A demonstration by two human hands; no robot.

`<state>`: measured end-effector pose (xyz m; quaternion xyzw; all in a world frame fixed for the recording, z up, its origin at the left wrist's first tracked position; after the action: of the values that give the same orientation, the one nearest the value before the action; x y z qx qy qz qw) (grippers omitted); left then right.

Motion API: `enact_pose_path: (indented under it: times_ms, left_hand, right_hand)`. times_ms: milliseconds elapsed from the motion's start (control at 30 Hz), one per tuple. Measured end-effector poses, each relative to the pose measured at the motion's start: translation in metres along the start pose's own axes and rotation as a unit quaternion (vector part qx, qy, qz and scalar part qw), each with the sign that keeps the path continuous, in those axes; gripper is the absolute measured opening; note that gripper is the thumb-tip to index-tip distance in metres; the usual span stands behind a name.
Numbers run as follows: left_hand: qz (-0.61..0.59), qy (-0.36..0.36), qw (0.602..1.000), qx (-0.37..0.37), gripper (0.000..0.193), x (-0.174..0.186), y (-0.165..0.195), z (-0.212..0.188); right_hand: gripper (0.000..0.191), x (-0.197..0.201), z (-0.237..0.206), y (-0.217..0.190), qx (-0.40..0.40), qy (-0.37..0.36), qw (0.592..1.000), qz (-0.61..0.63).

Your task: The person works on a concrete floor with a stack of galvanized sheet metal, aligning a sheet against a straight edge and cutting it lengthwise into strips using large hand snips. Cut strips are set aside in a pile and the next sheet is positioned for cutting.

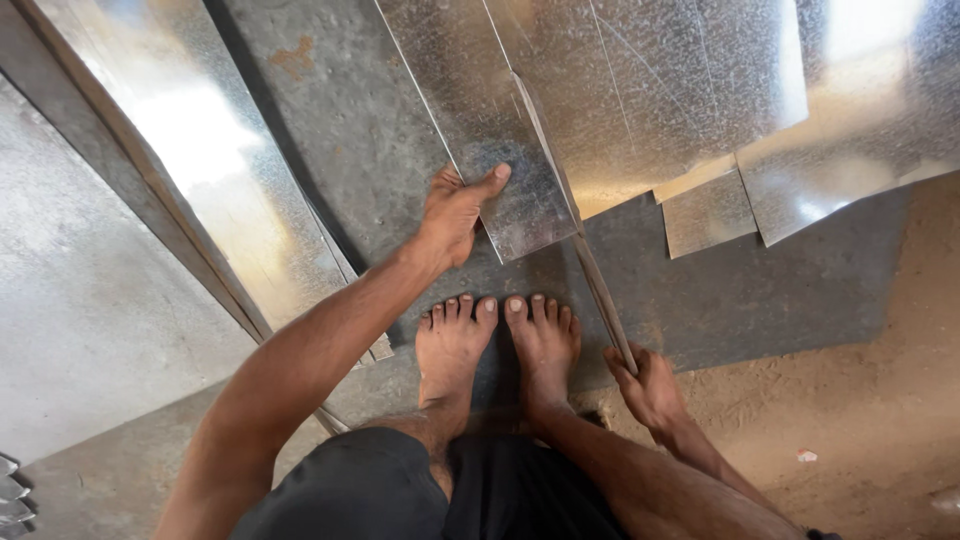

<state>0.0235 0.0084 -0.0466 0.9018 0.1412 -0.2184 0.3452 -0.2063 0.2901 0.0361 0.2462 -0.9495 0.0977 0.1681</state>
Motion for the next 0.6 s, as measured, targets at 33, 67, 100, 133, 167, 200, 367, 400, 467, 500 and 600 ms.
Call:
enact_pose_path:
  times_ms: [33, 67, 100, 133, 167, 200, 367, 400, 467, 500, 600]
  left_hand:
    - [0.002, -0.003, 1.000, 0.013, 0.024, 0.000, 0.001, -0.001]
    - [0.004, -0.007, 1.000, 0.026, 0.024, 0.001, -0.001, -0.003]
    - [-0.002, -0.014, 0.999, 0.040, 0.024, 0.001, -0.002, -0.006]
    - [-0.008, -0.021, 0.998, 0.057, 0.024, -0.001, -0.006, -0.015]
    - [-0.015, -0.025, 0.997, 0.077, 0.025, -0.003, -0.011, -0.026]
    - [-0.037, -0.029, 0.995, 0.090, 0.025, -0.004, -0.014, -0.037]
    - [-0.038, -0.044, 0.993, 0.106, 0.031, -0.005, -0.016, -0.051]
    - [-0.030, -0.049, 0.995, 0.087, 0.028, -0.004, -0.013, -0.046]
    - [-0.016, -0.043, 0.996, 0.073, 0.024, 0.000, -0.009, -0.036]
    - [-0.018, -0.029, 0.997, 0.065, 0.024, 0.002, -0.007, -0.031]
    - [-0.025, -0.008, 0.999, 0.030, 0.023, 0.007, -0.003, -0.017]
  right_hand:
    - [0.053, 0.002, -0.001, -0.003, -0.004, -0.044, 0.997, 0.055]
    - [0.053, 0.006, -0.003, -0.008, -0.009, -0.088, 0.990, 0.109]
    - [0.058, 0.010, -0.005, -0.014, -0.013, -0.132, 0.978, 0.162]
    - [0.061, 0.015, -0.006, -0.021, -0.013, -0.130, 0.981, 0.141]
    - [0.067, 0.021, -0.006, -0.027, -0.017, -0.130, 0.984, 0.119]
    - [0.074, 0.024, -0.007, -0.033, -0.022, -0.133, 0.986, 0.095]
    - [0.085, 0.025, -0.011, -0.044, 0.105, -0.108, 0.984, 0.098]
    - [0.086, 0.024, -0.012, -0.039, 0.141, -0.107, 0.979, 0.102]
    - [0.075, 0.019, -0.013, -0.022, 0.095, -0.130, 0.976, 0.149]
    - [0.072, 0.016, -0.011, -0.013, 0.076, -0.132, 0.973, 0.174]
    - [0.062, 0.005, -0.002, 0.003, 0.076, -0.054, 0.995, 0.037]
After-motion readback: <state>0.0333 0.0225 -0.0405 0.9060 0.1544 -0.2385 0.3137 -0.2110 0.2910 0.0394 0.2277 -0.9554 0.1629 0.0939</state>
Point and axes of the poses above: each hand's wrist, its own z-axis towards the middle knuckle, its own x-axis out of the back of the hand, y = z × x, the point moved 2 cm from there along z, towards the middle knuckle, and after that the axes turned 2 degrees about -x, right-handed, at the moved point
